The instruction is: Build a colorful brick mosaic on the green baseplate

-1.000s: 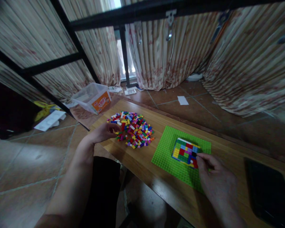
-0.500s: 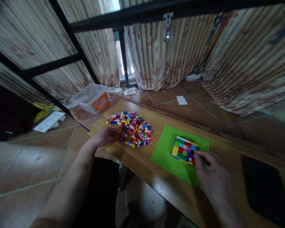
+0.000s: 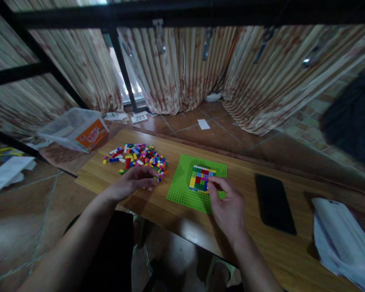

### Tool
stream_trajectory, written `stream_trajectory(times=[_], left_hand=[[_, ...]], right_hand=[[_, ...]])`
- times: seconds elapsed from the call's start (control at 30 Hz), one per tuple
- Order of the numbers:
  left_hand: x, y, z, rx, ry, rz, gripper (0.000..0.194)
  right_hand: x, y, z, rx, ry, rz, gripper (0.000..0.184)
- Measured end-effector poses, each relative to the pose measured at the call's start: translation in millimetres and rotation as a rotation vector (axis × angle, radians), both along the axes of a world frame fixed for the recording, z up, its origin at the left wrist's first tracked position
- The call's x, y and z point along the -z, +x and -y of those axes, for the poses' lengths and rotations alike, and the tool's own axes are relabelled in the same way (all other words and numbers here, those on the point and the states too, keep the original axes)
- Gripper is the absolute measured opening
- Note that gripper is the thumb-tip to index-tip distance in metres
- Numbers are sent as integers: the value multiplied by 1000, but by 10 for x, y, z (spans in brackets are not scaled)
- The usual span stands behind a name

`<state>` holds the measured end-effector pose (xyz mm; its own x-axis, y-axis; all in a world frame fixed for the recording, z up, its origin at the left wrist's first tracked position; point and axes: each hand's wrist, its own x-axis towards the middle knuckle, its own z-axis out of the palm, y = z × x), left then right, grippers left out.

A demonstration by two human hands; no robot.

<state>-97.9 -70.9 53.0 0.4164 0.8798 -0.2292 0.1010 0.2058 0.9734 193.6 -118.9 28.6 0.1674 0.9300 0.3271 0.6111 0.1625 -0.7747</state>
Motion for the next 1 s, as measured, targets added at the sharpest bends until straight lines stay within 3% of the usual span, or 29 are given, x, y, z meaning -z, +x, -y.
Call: stream_trajectory(times=[0.1, 0.23, 0.47, 0.63, 0.87, 1.0], left_hand=[[160, 496, 46, 221, -142, 76, 36], [250, 793, 93, 419, -249, 123, 40], [234, 1000, 59, 570, -182, 65, 45], [245, 1118, 38, 551, -136, 21, 46], [252, 1059, -117, 334, -127, 76, 47], [226, 967, -240, 255, -75, 82, 42]], right_hand=[[-55, -148, 186, -218, -21, 16, 25], [-53, -201, 345, -402, -32, 66, 24], [25, -61, 393, -399, -86, -9, 16], [26, 44, 438, -339, -151, -16, 18], [159, 251, 311, -131, -84, 13, 20], [221, 248, 184, -99, -33, 51, 21]])
